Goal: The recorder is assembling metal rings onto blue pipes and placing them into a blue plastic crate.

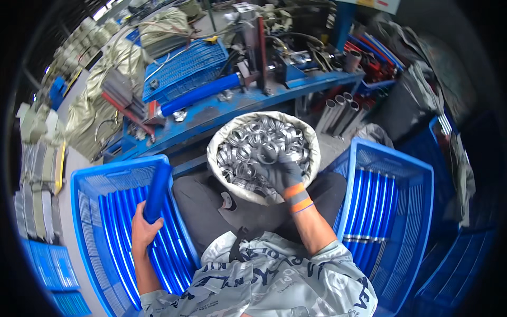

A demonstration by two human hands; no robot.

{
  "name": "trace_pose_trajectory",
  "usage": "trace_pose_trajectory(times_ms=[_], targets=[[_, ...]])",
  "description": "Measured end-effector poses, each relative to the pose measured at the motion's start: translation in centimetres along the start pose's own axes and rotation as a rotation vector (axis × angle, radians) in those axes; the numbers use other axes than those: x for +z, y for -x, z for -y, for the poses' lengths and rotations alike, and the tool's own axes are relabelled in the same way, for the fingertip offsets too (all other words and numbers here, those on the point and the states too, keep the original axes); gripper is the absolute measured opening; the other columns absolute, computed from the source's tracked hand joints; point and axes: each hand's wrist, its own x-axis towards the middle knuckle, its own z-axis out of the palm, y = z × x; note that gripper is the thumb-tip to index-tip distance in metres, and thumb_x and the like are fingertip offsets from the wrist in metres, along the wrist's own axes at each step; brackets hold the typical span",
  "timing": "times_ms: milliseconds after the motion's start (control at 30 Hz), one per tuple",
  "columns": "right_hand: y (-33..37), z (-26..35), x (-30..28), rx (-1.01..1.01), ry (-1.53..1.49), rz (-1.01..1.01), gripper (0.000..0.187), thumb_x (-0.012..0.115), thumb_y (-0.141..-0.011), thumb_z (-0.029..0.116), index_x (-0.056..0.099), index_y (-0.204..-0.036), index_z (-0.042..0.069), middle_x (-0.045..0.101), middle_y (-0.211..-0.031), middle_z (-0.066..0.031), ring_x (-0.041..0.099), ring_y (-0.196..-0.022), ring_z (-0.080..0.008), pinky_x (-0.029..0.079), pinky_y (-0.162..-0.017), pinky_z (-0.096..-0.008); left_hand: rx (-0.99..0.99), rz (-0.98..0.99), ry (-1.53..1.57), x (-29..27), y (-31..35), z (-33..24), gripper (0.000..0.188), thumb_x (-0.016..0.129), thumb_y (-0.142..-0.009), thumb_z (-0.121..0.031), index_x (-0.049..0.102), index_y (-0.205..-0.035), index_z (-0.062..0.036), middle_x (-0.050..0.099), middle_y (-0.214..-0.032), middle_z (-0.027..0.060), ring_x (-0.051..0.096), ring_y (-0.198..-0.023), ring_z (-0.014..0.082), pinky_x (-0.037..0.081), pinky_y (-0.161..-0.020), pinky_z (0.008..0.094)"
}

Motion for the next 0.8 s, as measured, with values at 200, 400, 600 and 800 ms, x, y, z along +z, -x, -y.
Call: trace_pose_trajectory(times_ms=[200, 400, 600, 800], targets=[[4.4, 1.9, 4.0, 0.045, 0.172, 0.097, 0.097, 0.098, -0.094, 0.042, 0.05, -0.168, 0.001, 0.062, -0.167, -0.0158, 0.065, -0.15, -0.0379, 0.06, -0.124, -0.0526, 0.501, 0.163, -0.201, 1.2, -2.5, -15.3, 0.067, 0.091, -0.079, -0.019, 0.072, -0.142, -0.006, 0.083, -0.121, 0.0212, 0.083, -0.109, 0.0418, 0.065, -0.097, 0.0473], [4.4, 1.8, 5.3, -0.068, 0.508, 0.16, 0.095, 0.102, -0.091, 0.036, 0.053, -0.166, 0.004, 0.063, -0.165, -0.0193, 0.068, -0.147, -0.0306, 0.062, -0.121, -0.0503, 0.622, 0.208, -0.181, 1.3, -2.6, -17.7, 0.061, 0.091, -0.078, -0.017, 0.076, -0.137, -0.0087, 0.083, -0.118, 0.0168, 0.083, -0.105, 0.0395, 0.065, -0.093, 0.0464], [4.2, 1.1, 6.6, -0.071, 0.529, 0.212, 0.1, 0.095, -0.095, 0.004, 0.039, -0.177, -0.004, 0.065, -0.165, -0.0179, 0.067, -0.148, -0.0238, 0.056, -0.123, -0.038, 0.64, 0.243, -0.201, 1.1, -3.2, -17.0, 0.063, 0.087, -0.076, -0.017, 0.075, -0.138, -0.0108, 0.08, -0.111, 0.0134, 0.079, -0.103, 0.0401, 0.063, -0.088, 0.0508], [4.5, 1.8, 7.4, -0.057, 0.764, 0.21, 0.095, 0.098, -0.096, 0.015, 0.048, -0.173, -0.006, 0.065, -0.165, -0.018, 0.063, -0.15, -0.0259, 0.048, -0.13, -0.0419, 0.662, 0.223, -0.205, 1.7, -3.2, -16.5, 0.063, 0.086, -0.075, -0.016, 0.076, -0.137, -0.0122, 0.079, -0.109, 0.012, 0.079, -0.102, 0.0384, 0.063, -0.087, 0.0498]])
